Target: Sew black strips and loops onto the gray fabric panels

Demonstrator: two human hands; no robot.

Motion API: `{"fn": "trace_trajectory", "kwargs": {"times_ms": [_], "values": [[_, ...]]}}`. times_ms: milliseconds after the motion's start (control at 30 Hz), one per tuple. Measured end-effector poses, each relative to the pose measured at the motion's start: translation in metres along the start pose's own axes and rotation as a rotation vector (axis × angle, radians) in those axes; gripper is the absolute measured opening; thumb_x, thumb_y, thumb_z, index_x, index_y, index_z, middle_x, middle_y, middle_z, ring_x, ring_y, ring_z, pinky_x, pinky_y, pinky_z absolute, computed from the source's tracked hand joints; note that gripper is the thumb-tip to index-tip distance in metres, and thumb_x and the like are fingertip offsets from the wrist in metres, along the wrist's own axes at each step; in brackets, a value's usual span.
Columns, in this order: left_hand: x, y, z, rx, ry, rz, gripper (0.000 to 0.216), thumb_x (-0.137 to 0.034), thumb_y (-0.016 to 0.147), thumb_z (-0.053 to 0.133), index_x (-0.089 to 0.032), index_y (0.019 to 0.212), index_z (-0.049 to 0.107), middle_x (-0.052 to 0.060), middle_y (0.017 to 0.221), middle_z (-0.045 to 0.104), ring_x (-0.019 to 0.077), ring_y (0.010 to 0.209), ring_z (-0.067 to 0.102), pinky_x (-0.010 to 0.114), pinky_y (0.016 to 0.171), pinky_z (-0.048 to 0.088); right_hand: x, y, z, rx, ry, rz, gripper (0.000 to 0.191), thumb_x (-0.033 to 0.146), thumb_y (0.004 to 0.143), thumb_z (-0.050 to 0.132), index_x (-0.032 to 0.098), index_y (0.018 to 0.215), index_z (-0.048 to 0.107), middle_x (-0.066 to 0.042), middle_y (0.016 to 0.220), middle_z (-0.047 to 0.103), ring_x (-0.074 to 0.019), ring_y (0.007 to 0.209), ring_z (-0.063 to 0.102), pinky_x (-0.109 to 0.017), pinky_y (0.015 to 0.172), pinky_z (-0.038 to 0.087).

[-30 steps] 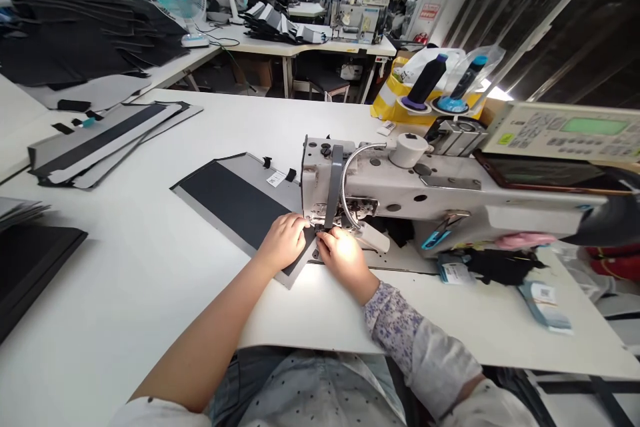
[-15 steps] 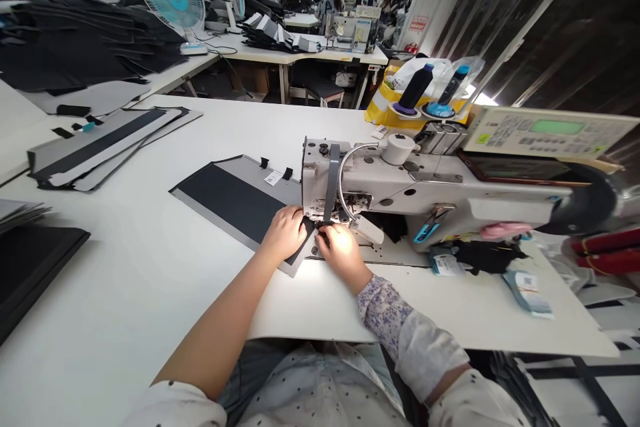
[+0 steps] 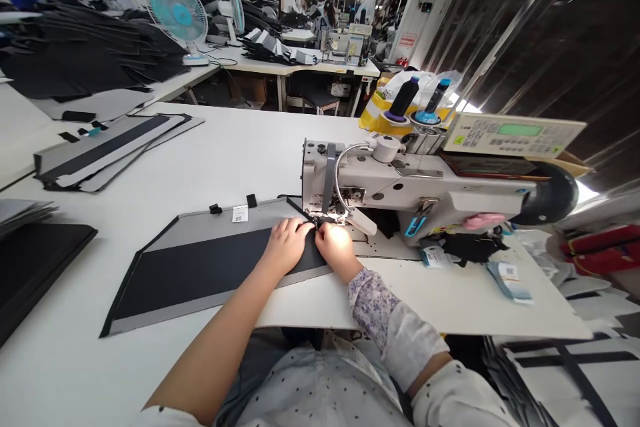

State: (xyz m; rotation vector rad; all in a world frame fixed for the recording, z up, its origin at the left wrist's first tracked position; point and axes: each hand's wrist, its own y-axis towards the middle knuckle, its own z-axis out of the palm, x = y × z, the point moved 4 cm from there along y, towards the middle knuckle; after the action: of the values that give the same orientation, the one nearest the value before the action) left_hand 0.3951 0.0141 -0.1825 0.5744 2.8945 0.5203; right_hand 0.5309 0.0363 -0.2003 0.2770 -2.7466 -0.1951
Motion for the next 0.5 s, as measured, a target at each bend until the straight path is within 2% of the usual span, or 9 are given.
{"fn": "trace_trajectory", "kwargs": {"times_ms": [67,167,300,500], "values": [[-0.007,0.001,0.001,0.039,-0.027,0.052,0.036,-0.02,0.092,0.042,-0.03,0.122,0.06,0.008,0.103,0.061,0.0235,0.096,0.053,0.04,0.088,0.042,0.001,-0.002,0.004,-0.049,-0.048,-0.074,0.021,0.017,0.089,0.047,0.014,0.087,0.067,-0.011,0.081,0.069,-0.0205,0.08,0.063,-0.028,0.076,0.044],[-0.008,0.006,0.002,0.054,-0.065,0.063,0.034,-0.02,0.091,0.044,-0.031,0.116,0.065,0.008,0.098,0.062,0.0241,0.095,0.052,0.042,0.087,0.042,0.002,-0.004,0.008,-0.073,-0.076,-0.146,0.023,0.016,0.09,0.044,0.015,0.087,0.067,-0.011,0.079,0.067,-0.0209,0.081,0.062,-0.029,0.076,0.045],[-0.003,0.009,0.0,0.027,-0.096,0.041,0.03,-0.019,0.09,0.047,-0.03,0.107,0.07,0.007,0.095,0.063,0.0244,0.093,0.053,0.042,0.085,0.042,0.005,-0.005,0.006,-0.049,-0.069,-0.184,0.025,0.019,0.092,0.045,0.016,0.081,0.068,-0.009,0.077,0.066,-0.0202,0.08,0.061,-0.029,0.077,0.045],[-0.01,0.011,0.004,0.064,-0.084,0.065,0.03,-0.019,0.09,0.049,-0.025,0.113,0.067,0.006,0.103,0.065,0.0241,0.095,0.053,0.041,0.086,0.043,0.01,-0.008,0.001,-0.041,-0.06,-0.193,0.023,0.021,0.09,0.05,0.013,0.086,0.071,-0.009,0.082,0.067,-0.0206,0.081,0.061,-0.029,0.08,0.045]]}}
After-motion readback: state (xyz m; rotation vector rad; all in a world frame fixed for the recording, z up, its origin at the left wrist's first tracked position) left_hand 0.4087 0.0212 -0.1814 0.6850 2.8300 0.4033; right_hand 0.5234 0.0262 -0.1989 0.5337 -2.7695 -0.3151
